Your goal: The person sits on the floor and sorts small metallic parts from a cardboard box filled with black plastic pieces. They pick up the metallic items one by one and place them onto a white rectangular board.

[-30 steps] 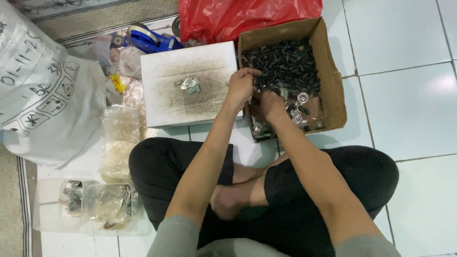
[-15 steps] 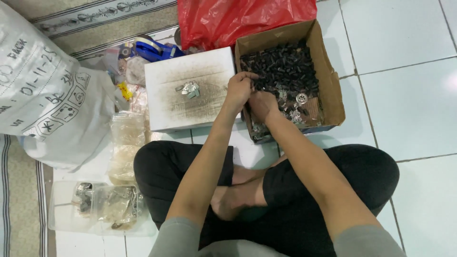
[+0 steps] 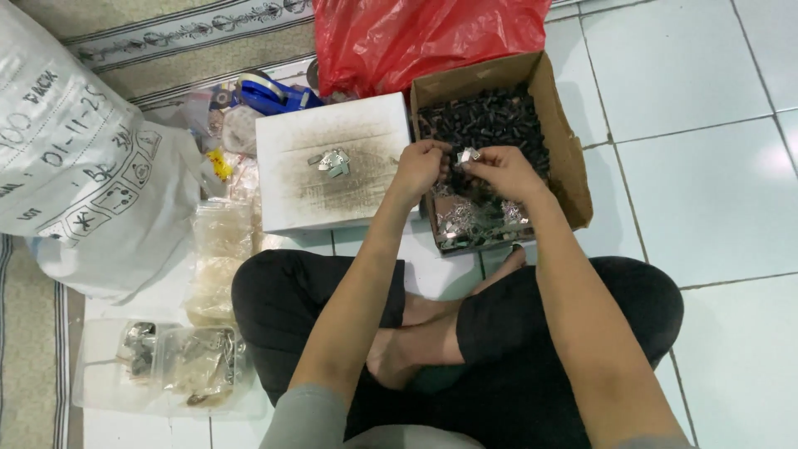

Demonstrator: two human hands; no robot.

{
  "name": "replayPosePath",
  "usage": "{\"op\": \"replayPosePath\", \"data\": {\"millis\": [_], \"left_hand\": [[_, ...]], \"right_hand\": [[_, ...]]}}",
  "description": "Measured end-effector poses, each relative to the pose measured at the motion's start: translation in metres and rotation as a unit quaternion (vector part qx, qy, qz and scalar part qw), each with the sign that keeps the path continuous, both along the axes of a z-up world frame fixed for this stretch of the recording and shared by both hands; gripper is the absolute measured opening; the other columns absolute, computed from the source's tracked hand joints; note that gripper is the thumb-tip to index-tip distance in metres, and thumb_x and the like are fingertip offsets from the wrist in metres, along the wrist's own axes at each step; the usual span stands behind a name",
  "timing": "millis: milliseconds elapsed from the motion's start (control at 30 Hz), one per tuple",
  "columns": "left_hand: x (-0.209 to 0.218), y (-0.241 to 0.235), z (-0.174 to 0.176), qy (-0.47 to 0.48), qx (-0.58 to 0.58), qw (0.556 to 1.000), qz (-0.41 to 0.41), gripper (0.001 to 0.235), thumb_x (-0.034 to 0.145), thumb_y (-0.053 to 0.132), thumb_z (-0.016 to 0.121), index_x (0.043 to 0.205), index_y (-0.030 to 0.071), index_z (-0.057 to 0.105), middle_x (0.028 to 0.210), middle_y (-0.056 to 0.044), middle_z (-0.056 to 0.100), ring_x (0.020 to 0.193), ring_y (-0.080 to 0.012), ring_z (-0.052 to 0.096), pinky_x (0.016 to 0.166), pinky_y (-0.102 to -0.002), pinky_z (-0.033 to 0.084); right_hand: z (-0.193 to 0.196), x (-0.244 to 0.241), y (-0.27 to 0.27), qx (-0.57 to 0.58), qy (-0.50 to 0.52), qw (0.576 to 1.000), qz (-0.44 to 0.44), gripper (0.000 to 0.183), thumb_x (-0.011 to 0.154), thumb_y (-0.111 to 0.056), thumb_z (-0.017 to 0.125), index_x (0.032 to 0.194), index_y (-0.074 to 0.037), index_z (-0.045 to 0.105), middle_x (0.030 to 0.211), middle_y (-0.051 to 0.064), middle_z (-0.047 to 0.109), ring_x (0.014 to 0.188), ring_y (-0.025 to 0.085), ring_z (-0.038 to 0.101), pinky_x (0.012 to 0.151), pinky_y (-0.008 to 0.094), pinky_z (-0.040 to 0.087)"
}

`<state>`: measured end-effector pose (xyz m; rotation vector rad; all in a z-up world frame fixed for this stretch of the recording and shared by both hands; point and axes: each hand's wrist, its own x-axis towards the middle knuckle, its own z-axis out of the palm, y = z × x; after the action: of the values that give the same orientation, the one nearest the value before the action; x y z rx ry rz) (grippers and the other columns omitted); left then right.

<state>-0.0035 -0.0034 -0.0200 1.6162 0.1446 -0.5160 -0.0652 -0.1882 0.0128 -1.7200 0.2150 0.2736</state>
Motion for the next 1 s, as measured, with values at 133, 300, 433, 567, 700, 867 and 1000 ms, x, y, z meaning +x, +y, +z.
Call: {"op": "replayPosePath", "data": {"millis": [133,300,433,567,700,867,1000], "left_hand": [[-0.029,-0.010,0.047,0.047,-0.072,0.996,-0.014,0.038,0.097,0.011,0.058,0.127,-0.011,0.067,0.107,-0.025,0.067,0.089,-0.0262,0.068,0.080,-0.038,0.065],[-0.022,-0.013,0.016,-0.003,-0.056,0.998,-0.024,0.037,0.093,0.016,0.075,0.121,-0.007,0.072,0.105,-0.028,0.071,0.090,-0.0299,0.075,0.075,-0.039,0.068],[-0.017,-0.013,0.012,0.056,-0.129,0.990,-0.005,0.042,0.099,0.016,0.068,0.131,-0.010,0.064,0.117,-0.033,0.067,0.099,-0.0345,0.073,0.083,-0.045,0.066],[-0.011,-0.013,0.008,0.069,-0.123,0.990,0.008,0.042,0.099,0.018,0.066,0.130,-0.010,0.064,0.111,-0.024,0.069,0.093,-0.0260,0.069,0.082,-0.036,0.064],[0.001,-0.014,-0.009,0.039,-0.017,0.998,-0.043,0.033,0.095,0.025,0.072,0.121,0.004,0.074,0.091,-0.013,0.072,0.078,-0.0178,0.070,0.061,-0.028,0.065],[-0.010,-0.018,0.015,0.057,-0.004,0.998,-0.037,0.033,0.090,0.026,0.078,0.116,0.005,0.078,0.097,-0.015,0.074,0.082,-0.0162,0.063,0.071,-0.030,0.061],[-0.016,-0.018,0.015,0.099,-0.065,0.993,-0.016,0.037,0.090,0.024,0.078,0.119,0.001,0.075,0.089,-0.009,0.068,0.076,-0.0135,0.058,0.064,-0.025,0.055]], "right_hand": [[0.003,-0.007,-0.003,-0.014,-0.017,1.000,0.014,0.010,0.095,-0.017,0.076,0.096,-0.006,0.075,0.080,0.002,0.066,0.077,0.015,0.064,0.067,0.029,0.052],[0.013,-0.008,0.001,-0.073,-0.057,0.995,0.018,0.016,0.097,-0.016,0.075,0.108,-0.004,0.077,0.088,0.011,0.073,0.080,0.018,0.071,0.072,0.038,0.057],[0.021,-0.005,-0.007,-0.053,-0.027,0.998,0.014,0.012,0.097,-0.015,0.073,0.103,-0.005,0.078,0.076,0.010,0.069,0.069,0.015,0.067,0.057,0.028,0.052],[0.032,-0.006,-0.017,-0.033,0.018,0.999,0.017,0.015,0.098,-0.017,0.071,0.101,-0.003,0.075,0.075,0.007,0.066,0.068,0.015,0.064,0.057,0.026,0.051],[0.027,-0.003,-0.031,-0.046,0.041,0.997,0.043,0.018,0.096,-0.021,0.074,0.096,-0.003,0.074,0.074,0.009,0.069,0.065,0.015,0.062,0.054,0.026,0.051],[0.023,0.001,-0.041,-0.085,0.035,0.995,0.035,0.016,0.092,-0.019,0.073,0.093,-0.004,0.075,0.070,0.012,0.070,0.056,0.016,0.061,0.046,0.027,0.048],[0.034,0.000,-0.039,-0.071,0.037,0.997,-0.003,0.013,0.090,-0.020,0.074,0.091,-0.007,0.075,0.068,0.009,0.070,0.053,0.012,0.059,0.043,0.022,0.045]]}}
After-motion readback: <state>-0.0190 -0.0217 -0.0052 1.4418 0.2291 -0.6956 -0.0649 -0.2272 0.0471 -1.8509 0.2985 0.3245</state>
